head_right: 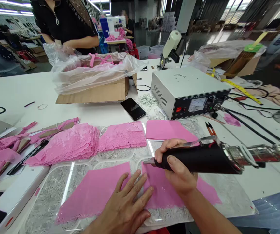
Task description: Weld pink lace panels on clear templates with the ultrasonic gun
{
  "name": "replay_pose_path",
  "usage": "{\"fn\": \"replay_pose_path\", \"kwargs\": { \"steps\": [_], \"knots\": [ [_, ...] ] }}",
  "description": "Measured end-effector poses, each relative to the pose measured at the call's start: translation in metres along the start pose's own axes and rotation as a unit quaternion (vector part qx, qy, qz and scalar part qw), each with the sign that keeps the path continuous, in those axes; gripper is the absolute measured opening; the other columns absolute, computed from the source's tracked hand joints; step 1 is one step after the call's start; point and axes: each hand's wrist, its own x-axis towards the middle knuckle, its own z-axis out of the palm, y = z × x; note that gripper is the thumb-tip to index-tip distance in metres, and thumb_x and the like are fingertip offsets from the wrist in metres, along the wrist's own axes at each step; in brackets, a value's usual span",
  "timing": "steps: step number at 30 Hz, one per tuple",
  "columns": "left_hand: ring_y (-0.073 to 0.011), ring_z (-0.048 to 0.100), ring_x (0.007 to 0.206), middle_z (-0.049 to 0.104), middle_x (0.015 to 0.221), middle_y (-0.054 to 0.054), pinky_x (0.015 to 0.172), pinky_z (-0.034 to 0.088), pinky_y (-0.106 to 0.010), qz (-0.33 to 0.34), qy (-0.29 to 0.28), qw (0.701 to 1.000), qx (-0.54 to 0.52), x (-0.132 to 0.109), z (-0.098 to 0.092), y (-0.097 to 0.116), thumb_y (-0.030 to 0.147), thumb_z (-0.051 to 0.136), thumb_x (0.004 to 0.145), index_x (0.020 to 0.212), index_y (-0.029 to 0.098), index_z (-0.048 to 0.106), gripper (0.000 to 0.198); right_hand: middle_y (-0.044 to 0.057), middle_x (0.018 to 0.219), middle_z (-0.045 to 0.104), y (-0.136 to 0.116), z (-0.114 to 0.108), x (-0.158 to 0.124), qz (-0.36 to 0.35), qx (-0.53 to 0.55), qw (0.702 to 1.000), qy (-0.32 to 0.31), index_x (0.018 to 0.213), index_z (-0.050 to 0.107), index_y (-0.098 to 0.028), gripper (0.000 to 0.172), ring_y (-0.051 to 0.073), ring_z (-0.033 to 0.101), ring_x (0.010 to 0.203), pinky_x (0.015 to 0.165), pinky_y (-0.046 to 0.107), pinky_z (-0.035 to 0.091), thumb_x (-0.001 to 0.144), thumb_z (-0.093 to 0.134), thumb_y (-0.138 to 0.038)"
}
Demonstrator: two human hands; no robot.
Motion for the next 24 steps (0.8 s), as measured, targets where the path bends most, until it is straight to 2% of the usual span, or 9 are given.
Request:
{"fn": "replay_pose_path", "kwargs": {
  "steps": [12, 24],
  "knots": [
    [-0.0269, 0.047, 0.134, 0.057, 0.139, -0.008, 0.110, 0.033, -0.043, 0.006, -0.028, 0.999, 0.023, 0.0005, -0.0016, 0.0006, 0.052, 0.043, 0.100, 0.134, 0.024, 0.057, 0.046, -0.001, 0.076, 0.059, 0.0014, 0.0021, -0.0001, 0.009, 0.007, 1.000, 0.002, 0.088, 0.066, -0.022, 0.014, 0.013, 0.058, 0.056, 0.053, 0.031, 0.049, 0.076, 0.071, -0.028],
    [-0.0259, 0.048, 0.132, 0.059, 0.137, -0.007, 0.112, 0.029, -0.041, 0.015, 0.013, 0.999, 0.033, -0.0008, 0.0043, -0.0038, 0.052, 0.044, 0.100, 0.131, 0.025, 0.059, 0.044, -0.002, 0.076, 0.059, 0.0054, 0.0089, -0.0013, -0.019, -0.002, 1.000, -0.023, 0.086, 0.062, -0.022, 0.009, 0.012, 0.059, 0.057, 0.053, 0.030, 0.051, 0.081, 0.069, -0.026]
  ]
}}
